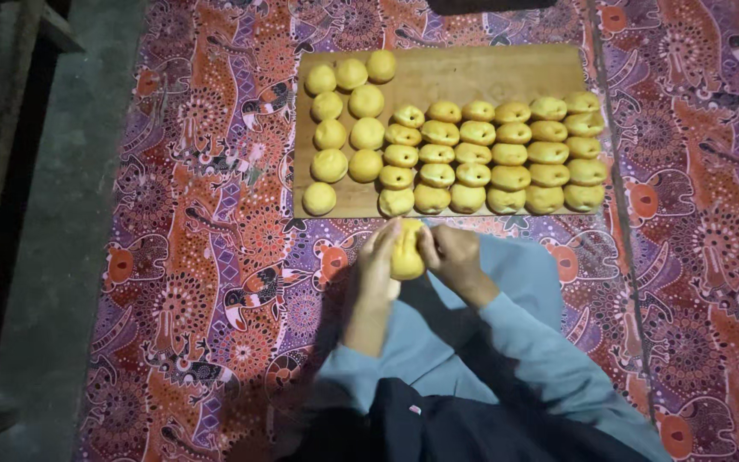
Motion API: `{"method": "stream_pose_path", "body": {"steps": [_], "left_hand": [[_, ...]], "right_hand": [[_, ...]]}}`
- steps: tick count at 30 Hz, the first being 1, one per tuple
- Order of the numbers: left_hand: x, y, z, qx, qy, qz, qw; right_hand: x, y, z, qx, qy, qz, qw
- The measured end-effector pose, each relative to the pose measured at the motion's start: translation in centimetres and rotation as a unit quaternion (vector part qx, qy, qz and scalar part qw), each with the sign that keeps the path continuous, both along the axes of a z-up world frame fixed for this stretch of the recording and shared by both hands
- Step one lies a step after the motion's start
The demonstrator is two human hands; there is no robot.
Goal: The person sits on a patterned floor mat and repeatedly picks up small yellow dough balls from a wooden board. Using a thin metal tool, they poke a hole in each dough ball and place it back on the board in a separate column.
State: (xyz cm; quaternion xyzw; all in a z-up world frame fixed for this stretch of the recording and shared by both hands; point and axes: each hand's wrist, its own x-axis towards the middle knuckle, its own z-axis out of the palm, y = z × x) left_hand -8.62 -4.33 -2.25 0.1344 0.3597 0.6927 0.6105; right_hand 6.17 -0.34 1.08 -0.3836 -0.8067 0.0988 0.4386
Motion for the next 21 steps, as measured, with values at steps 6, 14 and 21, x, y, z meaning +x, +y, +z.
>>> {"method": "stream_pose_path", "body": {"steps": [6,14,21], "left_hand": [[-0.6,1.8,-3.1,-0.053,-0.053,0.018,0.997],[0.4,3.2,-8.5,-0.116,-0.121,0.107,0.98],[-6.6,5.6,-6.7,0.039,0.4,-0.188,0.896]], "right_hand": [[-1.7,0.8,-3.1,-0.185,0.087,-0.004,0.979],[-3.3,4.2,-6.8,-0.059,-0.004,0.023,0.998],[-5.2,7.6,-6.7,-0.094,-0.043,0.018,0.994]]}}
